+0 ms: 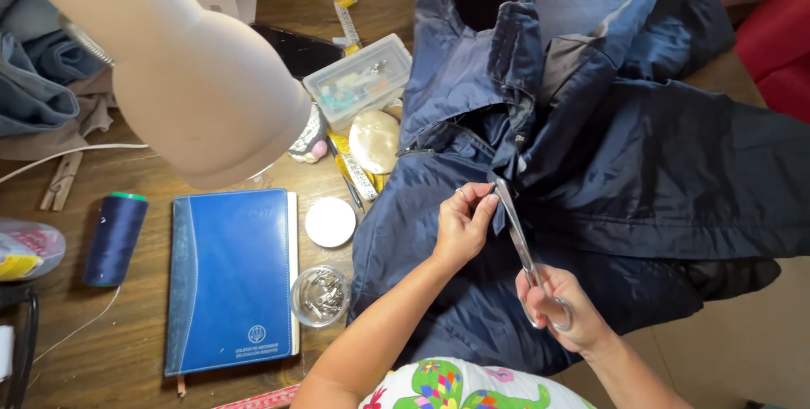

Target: Repair a jacket by measuring, cutting threads with scissors, and pinning the fabric

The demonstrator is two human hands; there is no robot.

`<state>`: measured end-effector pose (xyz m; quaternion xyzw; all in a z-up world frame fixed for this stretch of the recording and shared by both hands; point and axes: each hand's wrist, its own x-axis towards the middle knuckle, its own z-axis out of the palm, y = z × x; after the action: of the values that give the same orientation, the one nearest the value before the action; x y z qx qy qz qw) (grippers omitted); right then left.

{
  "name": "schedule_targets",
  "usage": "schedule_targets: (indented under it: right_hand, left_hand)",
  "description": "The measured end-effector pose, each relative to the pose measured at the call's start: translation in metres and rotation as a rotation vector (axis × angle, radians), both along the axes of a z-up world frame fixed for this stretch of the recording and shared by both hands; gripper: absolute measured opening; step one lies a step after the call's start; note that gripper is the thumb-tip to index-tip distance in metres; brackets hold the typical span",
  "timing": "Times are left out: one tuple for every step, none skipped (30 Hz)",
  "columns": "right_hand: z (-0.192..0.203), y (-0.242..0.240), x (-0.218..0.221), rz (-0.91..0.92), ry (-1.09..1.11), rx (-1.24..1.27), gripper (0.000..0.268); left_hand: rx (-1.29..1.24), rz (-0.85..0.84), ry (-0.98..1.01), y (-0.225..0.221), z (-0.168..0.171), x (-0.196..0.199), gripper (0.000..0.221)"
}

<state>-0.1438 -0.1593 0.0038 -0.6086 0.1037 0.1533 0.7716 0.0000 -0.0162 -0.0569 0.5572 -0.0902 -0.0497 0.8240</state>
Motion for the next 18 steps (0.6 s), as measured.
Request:
schedule_targets:
  right_hand:
    - [-0.002,-0.002,0.0,-0.015,-0.016,-0.046,0.058]
    - [0.003,0.0,-0.004,-0.009,-0.004,-0.047,0.058]
    - [0.009,0.001,-0.008,-0.003,-0.019,-0.062,0.06]
    - [0.011,0.005,0.001,0.003,-0.064,-0.072,0.062]
    - [0.006,0.001,0.009,0.011,-0.084,-0.069,0.062]
    - [0.002,-0.004,0.003,0.01,-0.052,-0.093,0.06]
    - [-0.004,-0.009,-0.003,0.01,-0.02,-0.118,0.057]
    - [-0.012,-0.012,-0.007,0.015,-0.013,-0.115,0.057]
    - [-0.019,-0.015,-0.011,0.005,0.007,-0.066,0.051]
    - [-0.025,-0.017,-0.011,-0.007,0.019,-0.016,0.044]
    - [-0.025,-0.016,-0.011,-0.003,0.018,-0.012,0.044]
    - [-0.026,-0.016,-0.012,-0.011,-0.002,-0.017,0.043]
    - [-0.026,-0.016,-0.014,-0.018,-0.021,-0.022,0.042]
    - [-0.03,-0.016,-0.015,-0.015,-0.022,-0.02,0.042]
    - [-0.033,-0.016,-0.017,-0.037,-0.042,-0.064,0.04]
    - [-0.036,-0.016,-0.019,-0.057,-0.057,-0.11,0.038]
    - [-0.036,-0.016,-0.021,-0.052,-0.054,-0.109,0.038]
    - [-0.037,-0.015,-0.018,-0.039,-0.037,-0.085,0.04]
  left_hand:
    - [0.037,0.039,-0.08,-0.001,-0.001,0.001,0.017]
    - [0.036,0.045,-0.068,0.002,0.002,-0.003,0.017]
    - [0.074,0.055,-0.137,0.006,0.005,-0.008,0.015]
    - [0.118,0.068,-0.238,0.011,0.01,0.002,0.014]
    - [0.121,0.077,-0.257,0.012,0.012,0.012,0.014]
    - [0.139,0.078,-0.268,0.011,0.01,0.008,0.014]
    - [0.157,0.079,-0.28,0.011,0.007,0.003,0.014]
    - [0.161,0.083,-0.273,0.011,0.006,0.001,0.014]
    - [0.157,0.075,-0.266,0.01,0.006,-0.001,0.011]
    - [0.155,0.067,-0.267,0.01,0.008,0.001,0.009]
    - [0.159,0.07,-0.269,0.01,0.009,0.002,0.009]
    - [0.167,0.077,-0.308,0.009,0.009,0.001,0.009]
    - [0.174,0.085,-0.347,0.008,0.009,0.0,0.009]
    - [0.176,0.087,-0.348,0.007,0.009,-0.001,0.009]
    - [0.185,0.081,-0.349,0.007,0.009,-0.001,0.009]
    - [0.194,0.077,-0.346,0.006,0.01,-0.002,0.01]
    - [0.196,0.082,-0.342,0.007,0.01,-0.006,0.01]
    - [0.196,0.086,-0.343,0.008,0.01,-0.004,0.011]
